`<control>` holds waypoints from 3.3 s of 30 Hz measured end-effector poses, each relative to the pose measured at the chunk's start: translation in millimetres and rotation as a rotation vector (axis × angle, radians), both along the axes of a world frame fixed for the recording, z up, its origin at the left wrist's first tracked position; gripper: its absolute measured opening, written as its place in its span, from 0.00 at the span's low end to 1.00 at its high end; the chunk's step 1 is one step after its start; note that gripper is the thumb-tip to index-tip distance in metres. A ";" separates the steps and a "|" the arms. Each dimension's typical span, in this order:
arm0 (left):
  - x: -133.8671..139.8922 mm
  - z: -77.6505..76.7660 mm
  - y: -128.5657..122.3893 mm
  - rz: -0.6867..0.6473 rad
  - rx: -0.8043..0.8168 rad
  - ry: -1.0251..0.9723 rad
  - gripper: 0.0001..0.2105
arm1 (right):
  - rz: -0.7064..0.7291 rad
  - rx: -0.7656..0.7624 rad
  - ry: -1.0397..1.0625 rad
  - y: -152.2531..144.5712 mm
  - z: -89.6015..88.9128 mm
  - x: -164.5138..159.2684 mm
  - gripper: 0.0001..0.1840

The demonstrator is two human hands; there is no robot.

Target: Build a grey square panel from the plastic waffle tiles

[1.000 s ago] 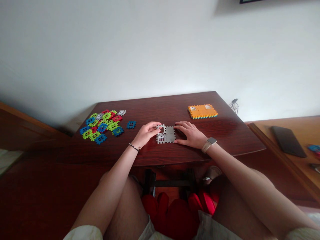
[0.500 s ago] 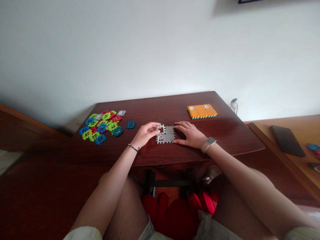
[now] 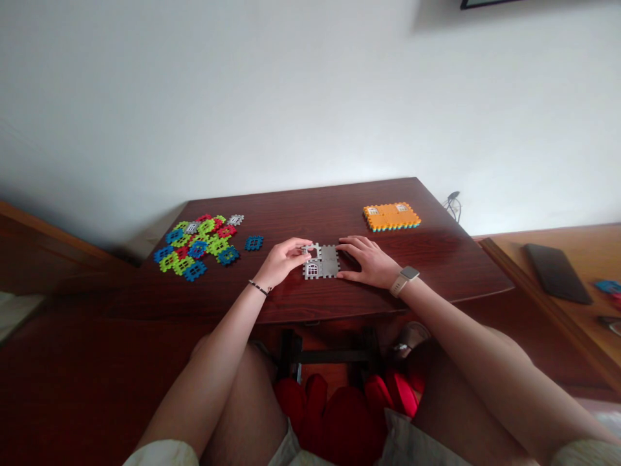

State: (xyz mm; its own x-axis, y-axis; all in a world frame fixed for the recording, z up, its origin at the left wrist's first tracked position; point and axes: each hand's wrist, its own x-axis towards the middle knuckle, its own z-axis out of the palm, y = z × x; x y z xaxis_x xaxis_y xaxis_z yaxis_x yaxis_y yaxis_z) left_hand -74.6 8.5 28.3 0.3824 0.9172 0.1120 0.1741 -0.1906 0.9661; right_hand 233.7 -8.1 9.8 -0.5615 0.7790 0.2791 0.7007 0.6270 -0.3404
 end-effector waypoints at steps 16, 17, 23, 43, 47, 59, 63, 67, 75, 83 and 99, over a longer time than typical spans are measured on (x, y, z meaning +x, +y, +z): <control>0.4 -3.7 0.8 0.006 0.007 0.022 0.19 | -0.003 -0.003 -0.002 -0.7 0.2 -0.9 0.39; 0.4 -3.6 0.7 0.007 0.007 0.021 0.19 | -0.004 -0.003 -0.001 -0.6 0.2 -0.8 0.39; 1.3 -3.1 -0.1 0.010 0.007 0.024 0.19 | 0.003 -0.007 0.011 -0.2 0.4 -0.3 0.39; 0.5 -6.4 0.8 -0.010 0.059 0.061 0.19 | 0.001 0.003 -0.009 -0.6 1.2 -0.4 0.38; 0.3 -9.2 1.3 0.003 0.115 0.127 0.18 | -0.002 0.001 -0.009 -0.4 0.8 -0.3 0.39; 2.1 -6.9 -6.3 0.003 0.576 0.517 0.26 | 0.002 0.016 -0.002 -0.2 -1.4 -0.3 0.39; 1.6 -8.2 -12.2 -0.050 0.599 0.584 0.45 | 0.006 0.010 0.008 0.5 -1.4 0.0 0.39; 0.1 -7.5 -14.1 -0.098 0.624 0.618 0.53 | 0.008 0.008 0.011 0.7 -0.9 0.0 0.39; 1.6 -6.9 -12.3 -0.100 0.623 0.631 0.47 | 0.005 0.012 -0.003 0.5 -1.5 -0.3 0.39; 0.7 -7.3 -12.0 -0.087 0.603 0.627 0.46 | 0.006 0.006 0.008 1.4 -2.1 0.3 0.39; 0.6 -9.1 -11.5 -0.082 0.582 0.614 0.46 | 0.006 0.004 0.016 1.2 -2.1 0.2 0.39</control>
